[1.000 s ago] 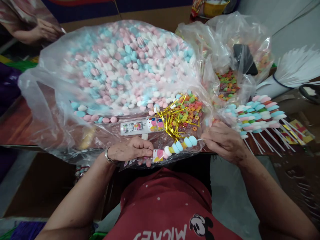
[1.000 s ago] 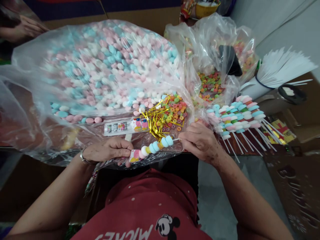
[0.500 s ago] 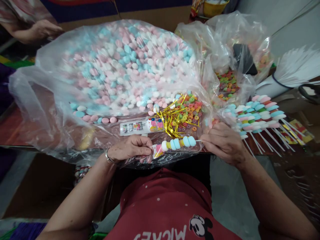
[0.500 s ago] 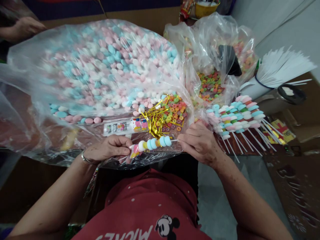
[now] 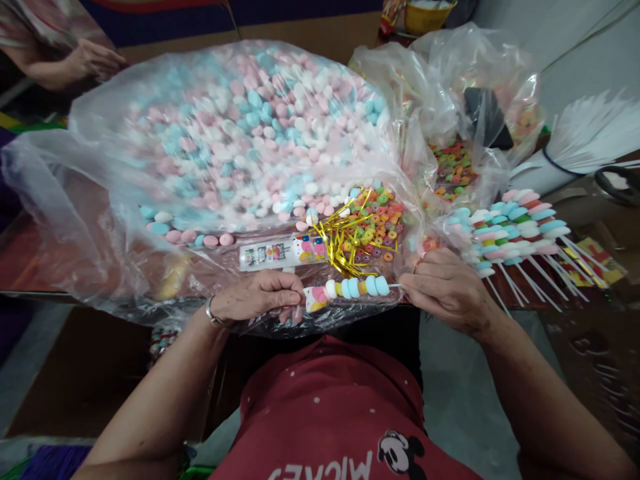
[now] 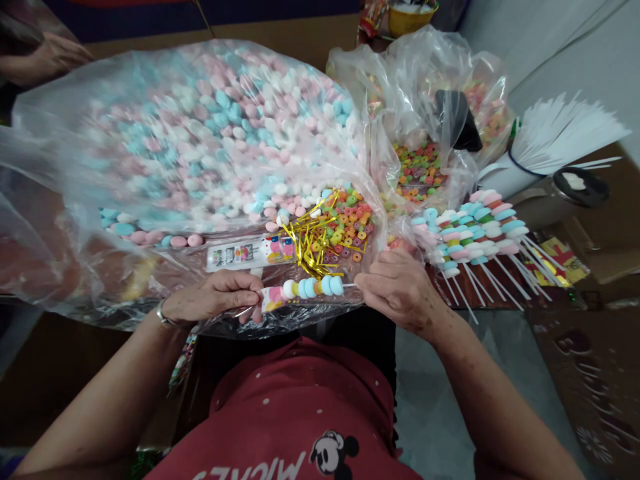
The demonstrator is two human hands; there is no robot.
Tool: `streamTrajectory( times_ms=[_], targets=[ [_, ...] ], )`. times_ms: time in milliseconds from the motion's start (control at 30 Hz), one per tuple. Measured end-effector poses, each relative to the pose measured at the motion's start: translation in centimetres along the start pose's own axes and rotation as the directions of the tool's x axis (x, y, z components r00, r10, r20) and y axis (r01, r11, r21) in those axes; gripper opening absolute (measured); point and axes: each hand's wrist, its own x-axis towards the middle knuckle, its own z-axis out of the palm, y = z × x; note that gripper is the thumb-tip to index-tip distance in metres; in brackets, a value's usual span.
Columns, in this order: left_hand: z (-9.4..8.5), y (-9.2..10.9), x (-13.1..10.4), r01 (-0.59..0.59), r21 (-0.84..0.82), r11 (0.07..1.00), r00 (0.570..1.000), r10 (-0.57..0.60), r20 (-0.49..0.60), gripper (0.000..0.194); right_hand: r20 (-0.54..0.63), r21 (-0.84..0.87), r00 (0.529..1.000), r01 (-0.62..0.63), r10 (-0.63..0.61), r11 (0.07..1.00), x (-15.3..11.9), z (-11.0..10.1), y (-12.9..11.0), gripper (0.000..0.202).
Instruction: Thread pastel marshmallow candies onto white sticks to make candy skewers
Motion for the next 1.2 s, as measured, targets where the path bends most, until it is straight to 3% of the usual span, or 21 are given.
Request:
streamTrajectory(
  times_ms=[100,267,400,567,767,967,1200],
  targets=[
    [0.0,-0.2,0.2,-0.029,0.004,1.0,0.999,0.029,-0.032,0.037,-0.019,-0.046,1.0,0.016,-0.017,0.999,-0.2,0.1,0.1,0.016],
    [0.1,-0.1,0.4,-0.019,0.132,0.991,0.996,0.03,-0.086,0.033,-0.012,0.004,0.999,0.051,-0.051,0.999,-0.6,-0.4,0.5,0.015],
    [0.2,-0.1,0.3,-0.03,0.143,0.989,0.99,0.05,-0.133,0.031,-0.019,0.028,0.999,0.038,-0.037,0.999,-0.9,-0.6,0.7,0.015],
    [0.5,0.2,0.2,-0.035,0.182,0.983,0.99,0.059,-0.129,0.031,-0.05,0.038,0.999,0.017,-0.015,0.999,-0.6,-0.1,0.1,0.014],
    [0.7,0.3,0.4,-0.082,0.262,0.961,0.978,0.128,-0.163,0.029,0.046,0.127,0.996,-0.075,0.07,0.989,-0.1,0.0,-0.6,0.027],
    [0.7,-0.2,0.4,-0.076,0.244,0.967,0.977,0.122,-0.178,0.033,0.076,0.23,0.982,-0.186,0.173,0.955,-0.5,0.3,-0.6,0.027],
    [0.3,-0.4,0.4,-0.116,0.31,0.944,0.952,0.194,-0.236,0.028,0.208,0.285,0.971,-0.176,0.119,0.942,-0.1,-0.1,-0.4,0.03]
  ],
)
